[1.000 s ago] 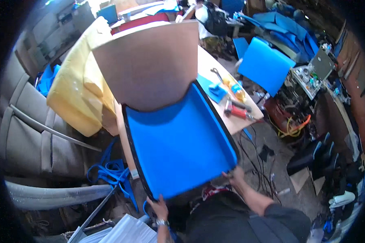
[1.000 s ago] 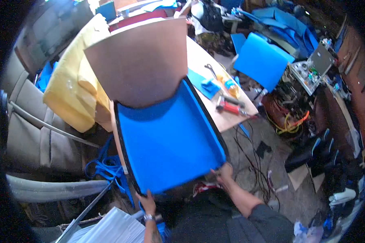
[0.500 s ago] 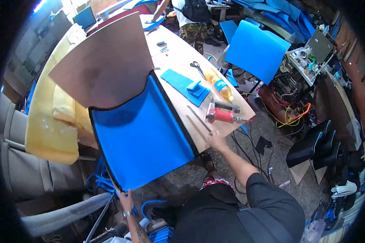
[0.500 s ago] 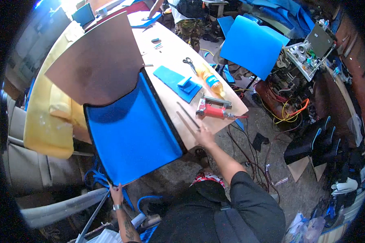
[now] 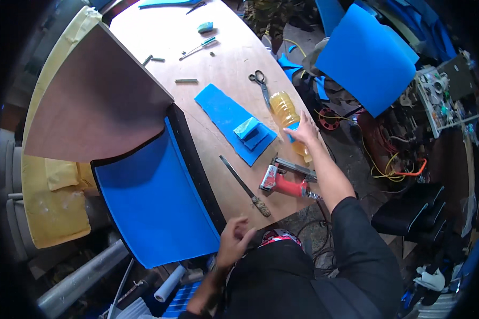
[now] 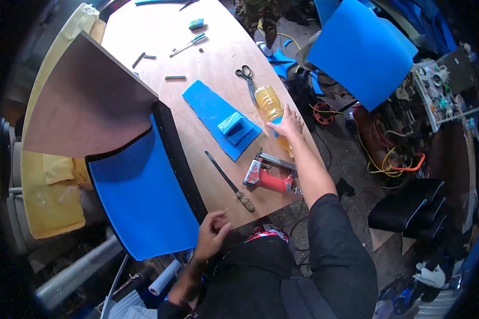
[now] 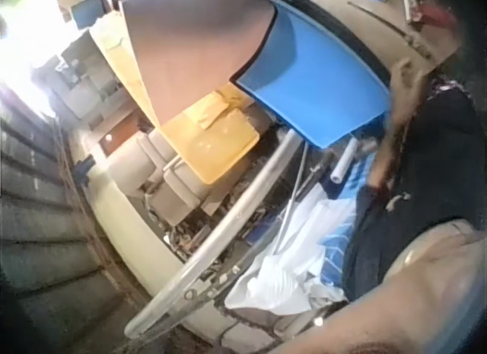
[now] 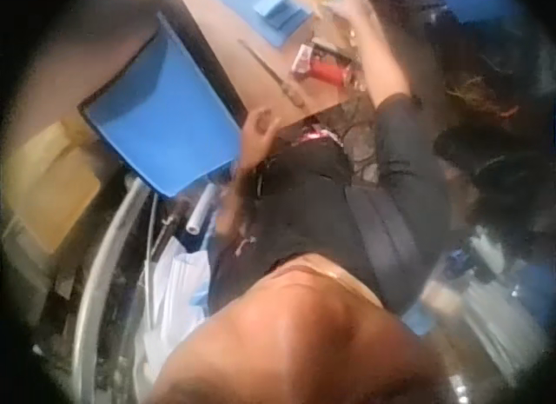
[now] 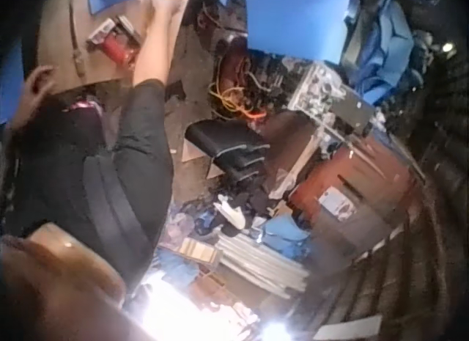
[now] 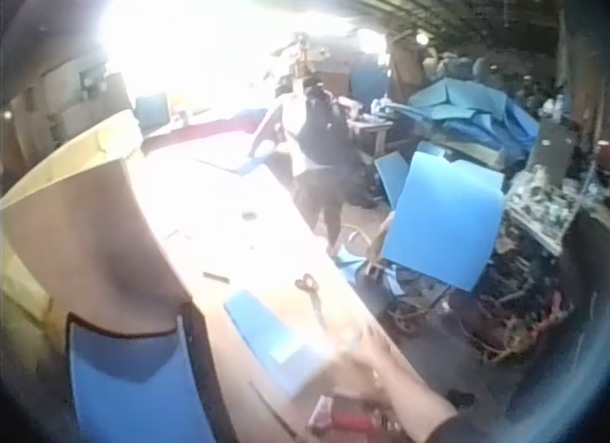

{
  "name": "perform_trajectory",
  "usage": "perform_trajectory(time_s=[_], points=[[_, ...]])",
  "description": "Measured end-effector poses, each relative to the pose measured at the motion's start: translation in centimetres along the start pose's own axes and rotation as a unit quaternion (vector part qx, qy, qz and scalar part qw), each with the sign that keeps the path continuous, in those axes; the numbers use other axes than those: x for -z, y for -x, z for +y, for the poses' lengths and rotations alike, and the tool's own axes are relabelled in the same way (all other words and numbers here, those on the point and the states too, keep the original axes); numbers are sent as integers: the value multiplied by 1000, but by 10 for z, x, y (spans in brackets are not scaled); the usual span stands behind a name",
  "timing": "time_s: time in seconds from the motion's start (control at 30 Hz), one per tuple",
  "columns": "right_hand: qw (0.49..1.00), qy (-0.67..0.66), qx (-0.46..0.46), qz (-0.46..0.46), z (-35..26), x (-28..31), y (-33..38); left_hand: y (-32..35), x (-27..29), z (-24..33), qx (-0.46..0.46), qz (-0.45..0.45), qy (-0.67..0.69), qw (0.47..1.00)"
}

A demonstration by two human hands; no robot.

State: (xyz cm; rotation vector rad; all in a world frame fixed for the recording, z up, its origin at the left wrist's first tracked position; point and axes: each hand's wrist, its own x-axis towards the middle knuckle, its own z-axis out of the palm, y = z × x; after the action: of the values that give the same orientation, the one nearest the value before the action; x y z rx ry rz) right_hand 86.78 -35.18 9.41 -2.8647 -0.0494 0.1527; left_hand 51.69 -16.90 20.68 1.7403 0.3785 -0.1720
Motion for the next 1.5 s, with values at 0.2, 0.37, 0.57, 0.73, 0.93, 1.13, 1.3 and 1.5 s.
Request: perform_trajectory(time_s=[0.2,0.37,0.57,0.73,0.93,1.13,1.3,1.5], points=[[935,-318,110,-113,-14,46,-1,-134,-19,49,-44,44,65,996],[820,-395,412,-42,-96,114,88,-175,1,91,-140,91,194,967],[714,-693,-63,-75,-93,33,69,-135,69,116,-313,244,151,905],[865,-356,-329,-131,-132,-52,24,-90,106,125,-337,309,138,879],[826,-312,-460,-93,-158,-61,25,-47,137,120,-309,376,307,818],[839,-368,-396,-67,-147,-77,25,-18,148,121,-319,442,314,777],[694,-707,-129,42,-159,-23,72,2,173,130,-333,451,324,762],[724,-675,-143,-6,-137,-48,25,-2,191,145,-321,424,394,750]])
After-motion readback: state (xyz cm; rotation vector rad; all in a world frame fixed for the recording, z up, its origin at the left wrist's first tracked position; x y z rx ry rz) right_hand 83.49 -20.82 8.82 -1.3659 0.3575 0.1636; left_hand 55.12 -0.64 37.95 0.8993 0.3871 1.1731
